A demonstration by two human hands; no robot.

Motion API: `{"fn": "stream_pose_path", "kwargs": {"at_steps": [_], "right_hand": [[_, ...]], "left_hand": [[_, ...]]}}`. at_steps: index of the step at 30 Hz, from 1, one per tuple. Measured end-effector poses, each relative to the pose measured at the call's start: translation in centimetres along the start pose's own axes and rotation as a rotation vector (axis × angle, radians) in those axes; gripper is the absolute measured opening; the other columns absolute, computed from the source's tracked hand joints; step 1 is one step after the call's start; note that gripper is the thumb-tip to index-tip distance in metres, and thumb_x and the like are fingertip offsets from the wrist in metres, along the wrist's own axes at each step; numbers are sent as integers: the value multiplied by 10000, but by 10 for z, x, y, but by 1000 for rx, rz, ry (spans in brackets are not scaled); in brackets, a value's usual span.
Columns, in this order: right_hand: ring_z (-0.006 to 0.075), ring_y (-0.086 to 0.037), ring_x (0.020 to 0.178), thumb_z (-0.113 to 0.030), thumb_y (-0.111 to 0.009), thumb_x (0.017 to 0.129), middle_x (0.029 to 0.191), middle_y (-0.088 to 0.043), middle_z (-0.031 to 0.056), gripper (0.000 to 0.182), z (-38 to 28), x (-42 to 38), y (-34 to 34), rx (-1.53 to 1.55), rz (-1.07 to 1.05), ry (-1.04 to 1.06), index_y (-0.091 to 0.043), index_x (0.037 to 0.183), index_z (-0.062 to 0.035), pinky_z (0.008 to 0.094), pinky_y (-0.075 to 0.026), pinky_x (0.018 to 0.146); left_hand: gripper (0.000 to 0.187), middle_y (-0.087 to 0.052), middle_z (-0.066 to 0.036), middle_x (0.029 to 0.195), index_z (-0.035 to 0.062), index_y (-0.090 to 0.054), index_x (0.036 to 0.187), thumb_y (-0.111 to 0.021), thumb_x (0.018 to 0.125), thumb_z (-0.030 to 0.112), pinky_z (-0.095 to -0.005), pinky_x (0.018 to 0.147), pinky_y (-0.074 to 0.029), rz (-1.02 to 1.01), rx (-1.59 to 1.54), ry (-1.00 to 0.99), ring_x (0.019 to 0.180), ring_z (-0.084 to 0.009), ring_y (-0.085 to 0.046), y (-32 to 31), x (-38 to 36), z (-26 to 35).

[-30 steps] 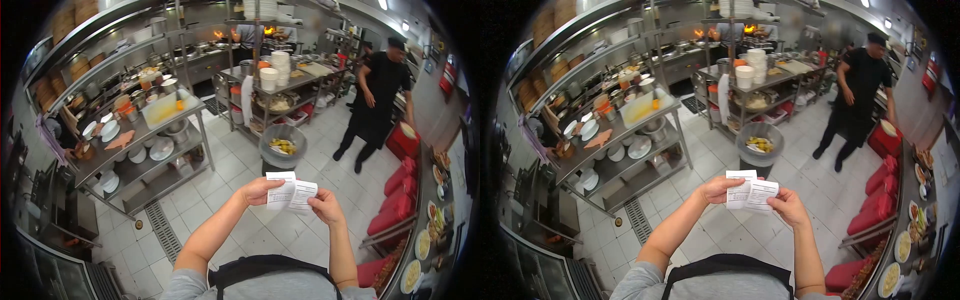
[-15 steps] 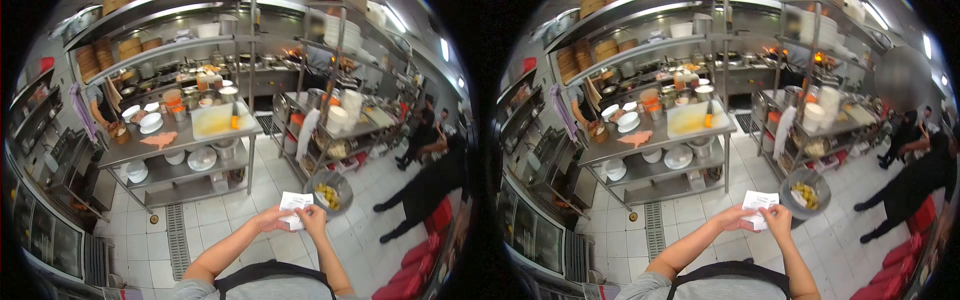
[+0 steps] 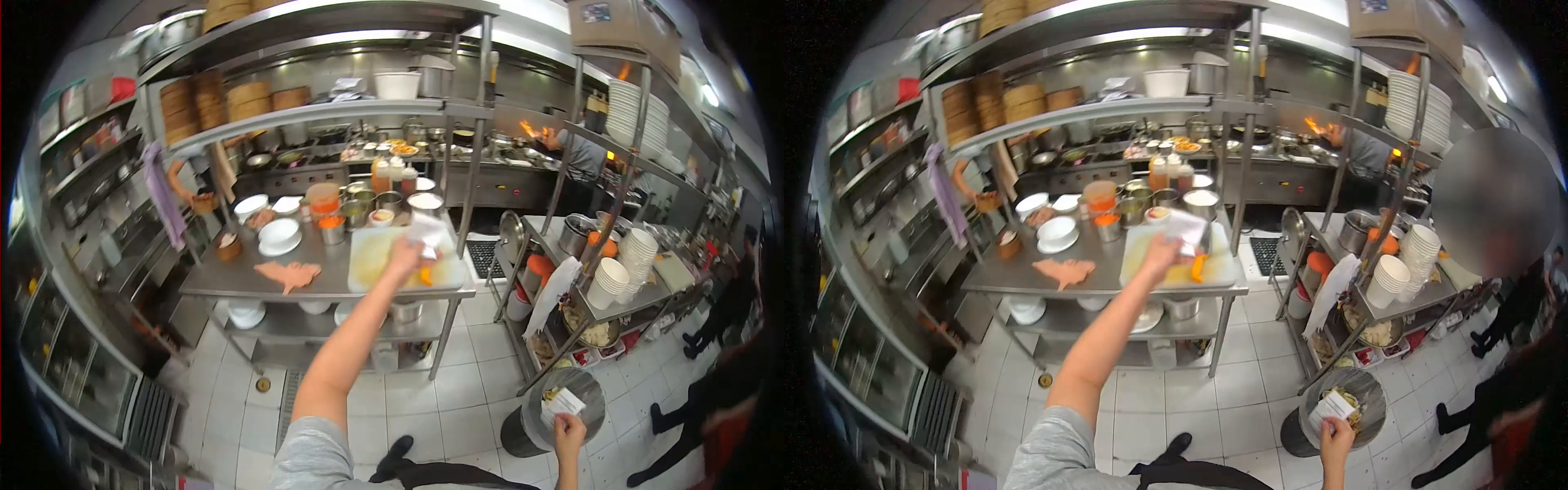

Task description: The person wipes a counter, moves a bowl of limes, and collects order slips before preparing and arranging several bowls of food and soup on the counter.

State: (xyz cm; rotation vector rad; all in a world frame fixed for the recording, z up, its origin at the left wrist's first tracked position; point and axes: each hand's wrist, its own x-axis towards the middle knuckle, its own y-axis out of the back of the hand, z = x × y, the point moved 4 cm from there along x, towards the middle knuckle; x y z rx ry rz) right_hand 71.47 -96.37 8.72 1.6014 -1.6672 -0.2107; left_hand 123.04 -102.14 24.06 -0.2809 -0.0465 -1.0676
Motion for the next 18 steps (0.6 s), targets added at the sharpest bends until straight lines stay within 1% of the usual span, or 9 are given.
{"fn": "stream_pose_path", "kwargs": {"at_steps": [1,3,5,6,8,10,12,14,18], "right_hand": [[240,-532,583,-97,-650,726,671,-577,135,128,12,-5,2,-49,-8,-70,-648,784,17,333,-404,555],[164,-485,528,-100,-661,712,645,-582,103,130,36,-17,2,-59,125,-59,-656,776,13,300,-362,489],[202,-519,536,-110,-650,705,631,-585,134,131,51,-26,3,-137,177,-168,-656,753,11,325,-378,502],[202,-519,536,-110,-650,705,631,-585,134,131,39,-23,5,-140,196,-173,-656,753,11,325,-378,502],[290,-637,723,-213,-573,833,781,-647,205,237,2,-19,5,-212,50,-330,-677,921,-18,358,-485,682],[300,-634,719,-183,-567,833,782,-645,209,222,-20,-11,-5,-229,53,-364,-672,912,-4,360,-482,679],[306,-632,720,-177,-573,828,776,-641,215,219,-22,-10,-22,-192,56,-284,-669,898,7,360,-482,677],[312,-631,721,-170,-570,828,775,-641,215,215,-25,-12,-38,-189,40,-311,-667,890,11,365,-482,679],[330,-629,752,-134,-556,827,794,-644,213,195,-17,-16,-57,-258,-47,-356,-662,884,20,377,-480,705]], "left_hand": [[227,-608,-154,1005,-24,-491,1082,-503,890,96,-332,620,-573,20,42,-75,833,-276,-654,10,36,11],[227,-634,-126,934,-15,-534,1028,-583,861,131,-306,577,-565,66,88,-187,805,-240,-658,23,98,40],[248,-641,-108,911,1,-556,1014,-628,838,160,-290,566,-554,122,44,-249,775,-205,-653,29,139,71],[259,-639,-103,916,9,-562,1015,-643,829,170,-284,565,-549,154,-13,-276,759,-190,-649,31,155,85],[270,-637,-87,914,23,-563,1012,-661,818,183,-294,595,-544,163,-134,-304,753,-182,-636,43,208,90],[259,-627,-80,934,40,-559,1003,-667,809,174,-338,645,-543,191,-278,-253,791,-193,-624,48,241,94],[249,-632,-67,879,53,-564,988,-678,793,159,-302,539,-550,198,-352,-234,712,-170,-621,51,265,96],[261,-636,-70,901,62,-551,1019,-664,800,147,-331,593,-548,227,-400,-225,736,-192,-633,52,284,102],[291,-637,-73,910,64,-550,1049,-655,802,176,-320,624,-538,156,-369,-284,767,-202,-634,58,308,118]]}}
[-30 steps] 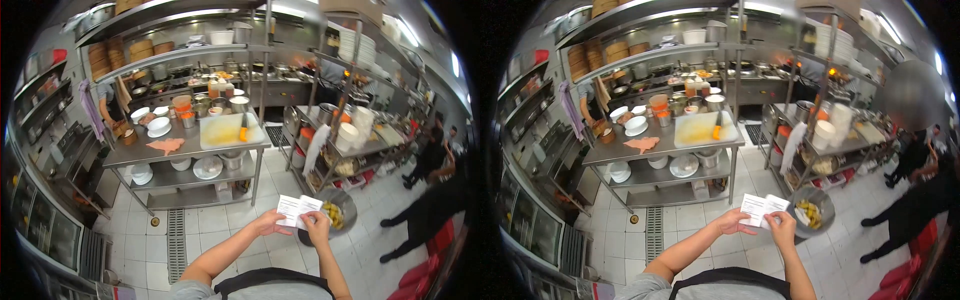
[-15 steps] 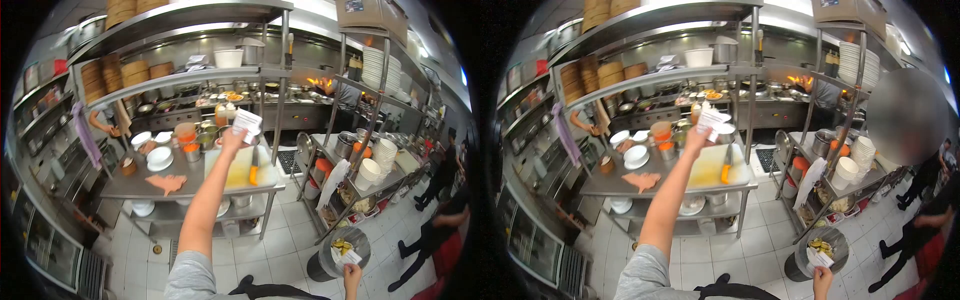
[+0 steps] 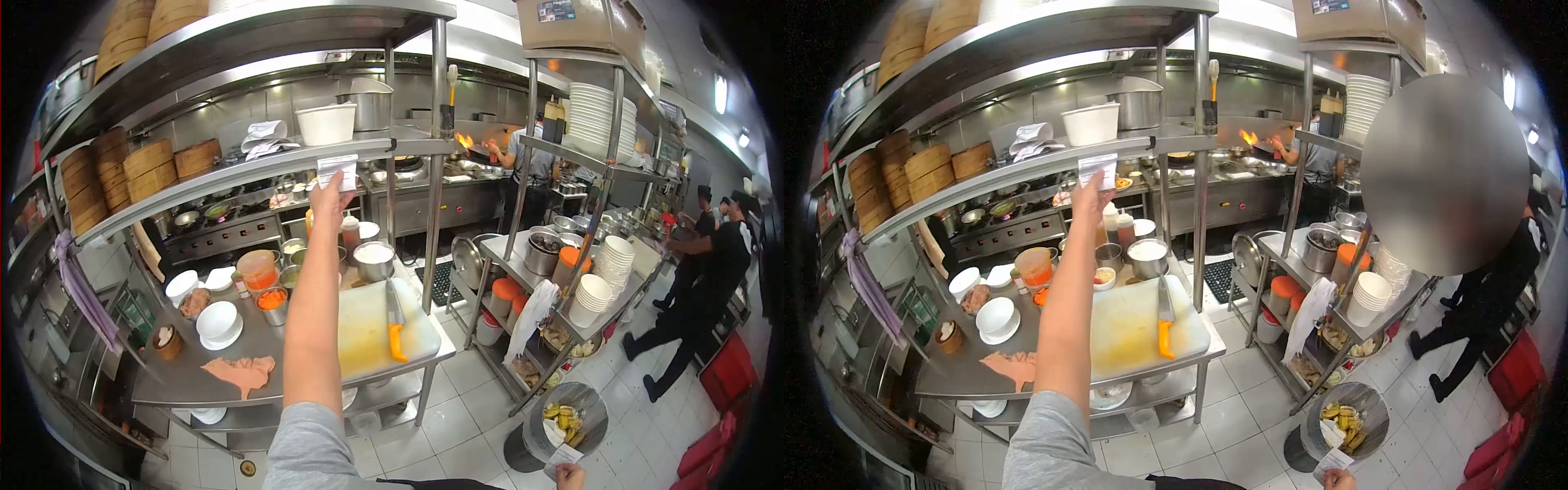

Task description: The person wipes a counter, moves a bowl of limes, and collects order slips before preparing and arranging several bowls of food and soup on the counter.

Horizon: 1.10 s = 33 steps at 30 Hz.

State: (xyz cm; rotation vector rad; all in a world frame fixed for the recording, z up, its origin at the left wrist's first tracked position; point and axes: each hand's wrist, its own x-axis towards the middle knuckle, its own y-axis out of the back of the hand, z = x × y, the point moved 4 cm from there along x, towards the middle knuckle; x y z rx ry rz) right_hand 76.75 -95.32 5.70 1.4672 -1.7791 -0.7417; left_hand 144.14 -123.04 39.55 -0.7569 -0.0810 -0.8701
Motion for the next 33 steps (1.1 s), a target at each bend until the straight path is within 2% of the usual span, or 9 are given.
{"fn": "stream_pose_path", "kwargs": {"at_steps": [7,12,17,25,27,29,30,31,33], "right_hand": [[354,-613,851,-151,-571,808,877,-632,236,221,-1,5,8,12,-16,-157,-648,914,26,390,-474,755],[367,-613,818,-148,-571,807,844,-634,227,207,0,7,12,-11,-49,-164,-652,893,22,397,-477,734],[373,-614,804,-170,-568,814,828,-631,234,225,9,8,14,-29,-35,-156,-653,878,29,398,-479,725],[374,-615,811,-163,-567,813,841,-630,237,216,8,15,1,-16,-63,-128,-652,882,23,392,-483,721],[371,-617,815,-162,-566,812,846,-630,238,214,23,19,-8,-24,-74,-119,-653,884,20,383,-487,721],[284,-565,576,-134,-645,697,645,-592,181,142,48,20,-22,-20,85,-89,-661,735,2,373,-422,547],[331,-569,616,-140,-637,705,661,-591,192,147,47,19,-25,-71,67,-56,-653,724,5,401,-436,577],[379,-573,655,-147,-630,713,677,-591,203,156,41,22,-21,-124,61,-45,-644,713,9,430,-450,607],[376,-584,686,-202,-603,739,720,-608,200,196,30,23,-16,-151,57,-89,-655,716,-14,454,-467,653]], "left_hand": [[334,-618,-92,946,36,-540,1066,-647,780,172,-335,673,-536,-118,-53,-5,808,-211,-634,-1,-5,-11],[321,-618,-96,934,15,-524,1059,-617,788,158,-332,709,-516,-7,-136,13,779,-203,-640,1,-12,-16],[379,-633,-88,890,32,-541,1032,-666,792,297,-336,667,-530,0,-83,-67,749,-196,-639,-12,-14,11],[382,-627,-111,881,2,-531,1014,-679,785,270,-339,608,-560,107,17,-103,721,-209,-633,4,-4,0],[296,-633,-103,872,18,-558,983,-648,812,241,-336,573,-562,196,53,-178,721,-201,-636,3,-1,11],[369,-623,-89,837,-1,-576,921,-628,830,353,-325,551,-555,208,155,-227,697,-198,-624,2,5,21],[440,-611,-90,801,4,-592,873,-561,856,443,-300,508,-526,144,315,-216,658,-192,-604,11,16,22],[504,-624,-106,842,-21,-575,979,-496,883,467,-297,567,-518,173,337,-230,613,-203,-604,12,16,23],[523,-614,-132,968,-1,-539,1111,-465,896,469,-323,617,-522,192,178,-267,731,-222,-623,23,22,10]]}}
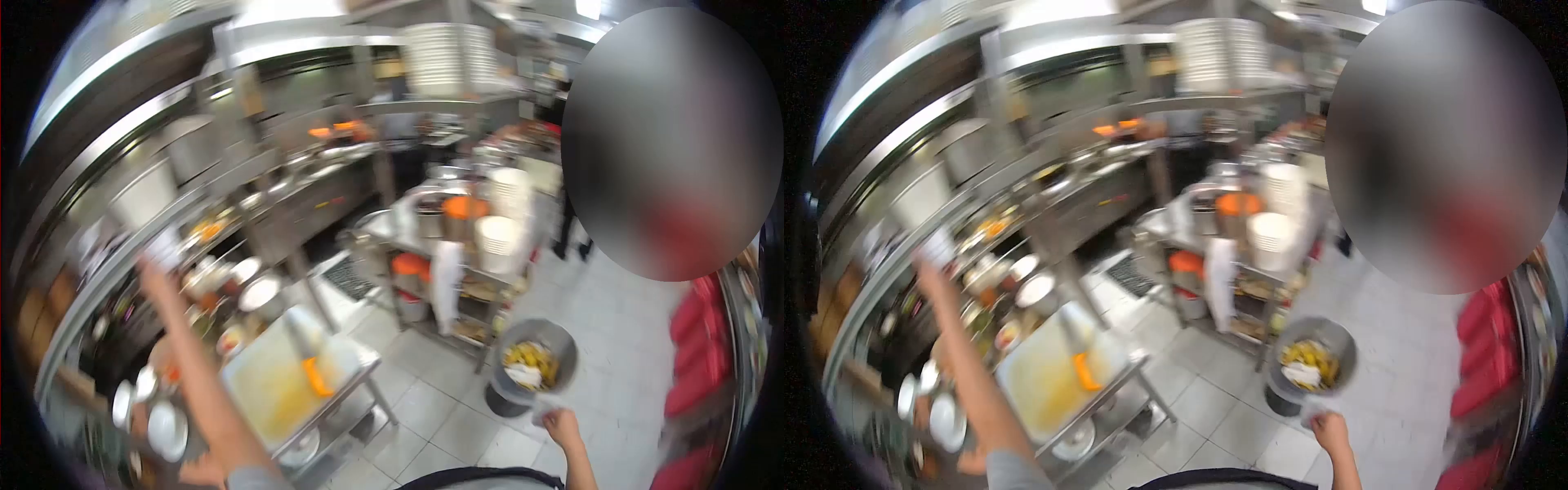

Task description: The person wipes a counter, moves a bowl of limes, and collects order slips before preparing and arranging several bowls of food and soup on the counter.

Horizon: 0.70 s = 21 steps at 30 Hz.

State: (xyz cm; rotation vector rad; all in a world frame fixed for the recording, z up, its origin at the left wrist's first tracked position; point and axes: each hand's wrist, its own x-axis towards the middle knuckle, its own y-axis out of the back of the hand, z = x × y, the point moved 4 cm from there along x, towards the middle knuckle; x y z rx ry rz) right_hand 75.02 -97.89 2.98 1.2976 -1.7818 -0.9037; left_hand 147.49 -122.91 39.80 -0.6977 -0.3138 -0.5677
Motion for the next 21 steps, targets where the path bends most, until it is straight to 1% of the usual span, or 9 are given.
{"fn": "stream_pose_path", "kwargs": {"at_steps": [3,6,9,10,12,13,16,17,21], "right_hand": [[357,-596,728,-209,-590,747,748,-618,182,175,11,-1,-4,-36,-109,-153,-670,756,-54,441,-480,685],[313,-614,739,-151,-606,739,813,-643,148,151,20,-9,7,166,14,-78,-674,854,-79,392,-499,699],[279,-615,806,-47,-563,676,907,-644,153,261,40,-11,15,402,43,-175,-663,916,-75,369,-493,744],[231,-620,845,-54,-579,710,909,-650,113,285,51,-12,17,465,59,-170,-660,977,-112,343,-493,757],[180,-602,790,-46,-582,712,894,-652,87,290,61,-11,36,596,150,-74,-651,987,-107,311,-473,710],[123,-542,668,-38,-582,724,794,-631,50,275,63,-13,55,663,141,-95,-649,982,-105,279,-443,614],[58,-390,549,-44,-581,767,608,-466,-20,232,89,-20,80,945,61,-152,-644,980,-110,242,-333,485],[58,-390,549,-44,-581,767,608,-466,-20,232,107,-21,90,940,89,-162,-644,980,-110,242,-333,485],[61,-457,543,-43,-571,784,619,-505,-8,198,159,-44,112,939,-77,-265,-622,971,-86,230,-369,519]], "left_hand": [[722,-401,-195,1342,14,-269,1360,-255,902,572,-481,980,-335,17,-143,248,1206,-341,-423,3,-31,-33],[638,-355,-206,1369,-6,-284,1350,-261,924,468,-475,1049,-267,152,-155,193,1230,-329,-406,-20,-143,-47],[547,-421,-166,1317,15,-367,1302,-297,943,421,-416,1058,-252,-168,-91,340,1248,-305,-376,-35,-277,-180],[568,-460,-135,1272,77,-405,1284,-326,920,505,-412,985,-339,-257,-884,920,1193,-283,-422,-25,-333,-312],[422,-598,-160,1085,31,-409,1289,-453,915,220,-350,812,-485,-1050,-616,1127,1017,-262,-582,-49,-545,-297],[648,-470,-111,1262,116,-426,1268,-306,874,616,-425,898,-398,-1577,-367,1249,1156,-275,-439,-55,-631,-330],[699,-460,-105,1286,111,-421,1264,-240,857,651,-503,806,-428,-1875,-203,1764,1134,-273,-467,-92,-815,-163],[564,-491,-116,1251,81,-424,1259,-337,906,512,-482,806,-449,-1854,-47,1654,1091,-274,-508,-126,-828,-71],[448,-561,-157,1136,-55,-420,1235,-480,918,256,-370,832,-472,-2217,-49,1396,969,-244,-584,-186,-909,-75]]}}
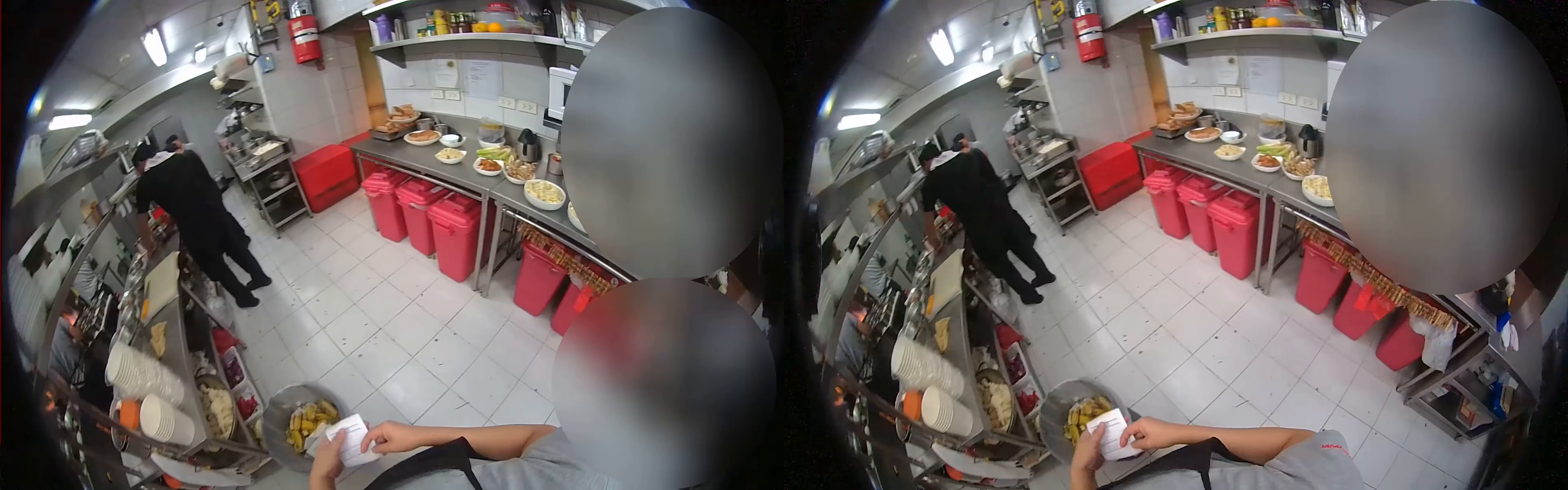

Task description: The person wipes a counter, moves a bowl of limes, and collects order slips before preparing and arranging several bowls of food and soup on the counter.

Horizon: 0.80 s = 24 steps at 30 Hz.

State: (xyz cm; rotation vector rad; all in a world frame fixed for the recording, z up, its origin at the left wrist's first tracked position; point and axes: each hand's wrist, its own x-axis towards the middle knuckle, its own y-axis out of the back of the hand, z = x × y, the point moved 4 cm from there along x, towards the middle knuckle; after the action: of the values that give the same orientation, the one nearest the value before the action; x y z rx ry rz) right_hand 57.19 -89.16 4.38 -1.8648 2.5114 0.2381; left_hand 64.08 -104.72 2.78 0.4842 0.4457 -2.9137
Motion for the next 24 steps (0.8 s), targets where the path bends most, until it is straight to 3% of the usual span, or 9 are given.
{"fn": "stream_pose_path", "kwargs": {"at_steps": [2,3,9,12,16,18,20,22,24], "right_hand": [[89,-587,638,-46,-560,790,745,-611,31,200,2,-7,31,216,-36,40,-606,984,-57,225,-434,587],[121,-644,737,-50,-549,798,902,-652,63,215,14,-6,49,27,-66,44,-596,1007,-36,244,-479,657],[134,-637,749,-75,-557,820,931,-650,65,224,43,12,122,-123,-28,-2,-601,1035,-34,267,-495,674],[141,-636,747,-96,-572,826,917,-654,71,227,51,41,148,-70,-30,-42,-608,1041,-34,273,-497,683],[151,-641,743,-135,-578,840,873,-659,79,226,46,86,192,-55,-17,-264,-615,1039,-34,283,-499,693],[144,-637,746,-130,-582,834,894,-663,65,226,55,119,217,-135,-79,-281,-622,1044,-55,283,-499,678],[138,-633,748,-125,-585,829,916,-667,51,230,49,160,238,-215,-110,-291,-630,1049,-75,283,-500,663],[329,-627,783,-116,-561,795,836,-636,226,178,31,198,265,-259,32,-262,-658,870,13,362,-495,706],[283,-627,720,-151,-580,770,813,-643,207,191,34,242,296,-322,35,-112,-662,880,-17,357,-501,667]], "left_hand": [[400,-567,-185,1123,-54,-421,1229,-459,910,184,-394,848,-474,-39,-116,-7,954,-284,-597,-6,37,12],[388,-575,-185,1116,-36,-439,1214,-488,878,153,-423,846,-481,-28,-213,-48,954,-302,-600,-18,43,32],[636,-498,-233,1222,-19,-387,1256,-394,623,-77,-539,922,-426,194,-541,-161,1071,-431,-519,11,95,65],[656,-504,-225,1212,-1,-390,1262,-385,611,-87,-524,943,-418,151,-518,-167,1063,-421,-527,61,134,65],[425,-590,-134,1036,2,-495,1140,-401,733,-78,-376,755,-496,563,-365,-151,908,-241,-581,133,202,64],[329,-592,-89,943,19,-532,1074,-432,771,-65,-324,692,-479,605,-651,-246,858,-204,-578,150,234,78],[343,-576,-84,947,26,-513,1101,-452,776,-63,-341,758,-491,439,-889,-291,892,-219,-577,192,284,62],[357,-557,-102,1052,14,-473,1142,-466,793,-58,-364,829,-489,602,-911,-198,949,-236,-571,193,324,87],[372,-554,-87,1077,34,-460,1176,-482,812,-38,-358,856,-477,520,-842,-249,970,-223,-566,202,350,132]]}}
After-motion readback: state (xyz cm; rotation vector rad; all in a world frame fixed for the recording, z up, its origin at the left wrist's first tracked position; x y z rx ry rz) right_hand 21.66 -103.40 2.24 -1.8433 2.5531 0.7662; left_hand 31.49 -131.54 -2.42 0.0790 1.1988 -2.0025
